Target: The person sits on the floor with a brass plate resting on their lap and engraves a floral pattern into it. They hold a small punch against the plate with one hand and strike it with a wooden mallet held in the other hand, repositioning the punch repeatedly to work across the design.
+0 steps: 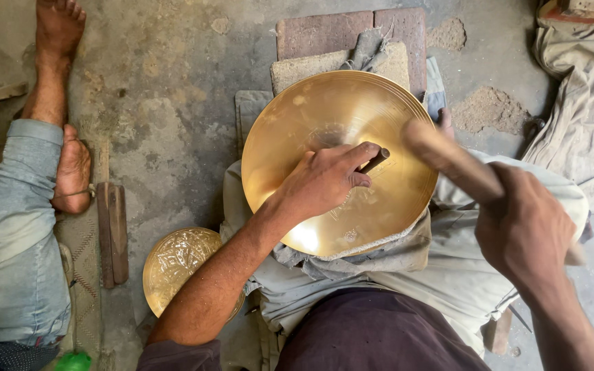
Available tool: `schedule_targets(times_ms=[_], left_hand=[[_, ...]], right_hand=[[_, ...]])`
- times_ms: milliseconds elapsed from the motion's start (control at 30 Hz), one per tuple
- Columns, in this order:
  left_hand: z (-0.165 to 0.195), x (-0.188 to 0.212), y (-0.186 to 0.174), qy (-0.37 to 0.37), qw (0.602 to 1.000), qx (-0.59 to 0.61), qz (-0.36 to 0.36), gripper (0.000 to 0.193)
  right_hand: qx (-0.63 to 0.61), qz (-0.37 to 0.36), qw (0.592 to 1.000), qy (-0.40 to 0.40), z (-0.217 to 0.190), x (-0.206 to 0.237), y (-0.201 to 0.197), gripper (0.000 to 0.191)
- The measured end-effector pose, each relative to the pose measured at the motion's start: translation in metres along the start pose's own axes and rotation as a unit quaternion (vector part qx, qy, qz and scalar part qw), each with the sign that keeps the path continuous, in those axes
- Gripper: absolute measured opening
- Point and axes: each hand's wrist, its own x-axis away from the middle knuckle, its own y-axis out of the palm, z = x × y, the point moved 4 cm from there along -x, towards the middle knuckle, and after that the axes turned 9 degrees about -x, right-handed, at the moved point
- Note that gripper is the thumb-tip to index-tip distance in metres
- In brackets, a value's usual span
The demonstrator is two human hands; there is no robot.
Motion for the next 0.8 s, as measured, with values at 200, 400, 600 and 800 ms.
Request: schedule_targets(times_ms=[200,400,600,800], left_hand=[[0.001,0.000,-0.002,0.000,1.000,-0.006,0.003,0.039],[0.002,0.000,-0.002,-0.006,1.000,-0.011,0.011,0.040],[0.001,0.001,0.000,-0.048,0.998,-0.008,-0.037,0.039],[0.001,0.001,-0.003,-0.005,1.000,-0.007,-0.011,0.039]], right_hand=[[-0.308,-0.005,0.946,0.105,0.007,-0.005,-0.003,0.055],[0.023,-0.009,1.000,-0.012,-0.008,-0.007,-0.003,0.040],[0.059,-0.062,0.996,0.007,-0.002,-0.009,0.003,0.037],[-0.105,-0.009,0.994,0.000,-0.004,-0.007,0.002,0.043]])
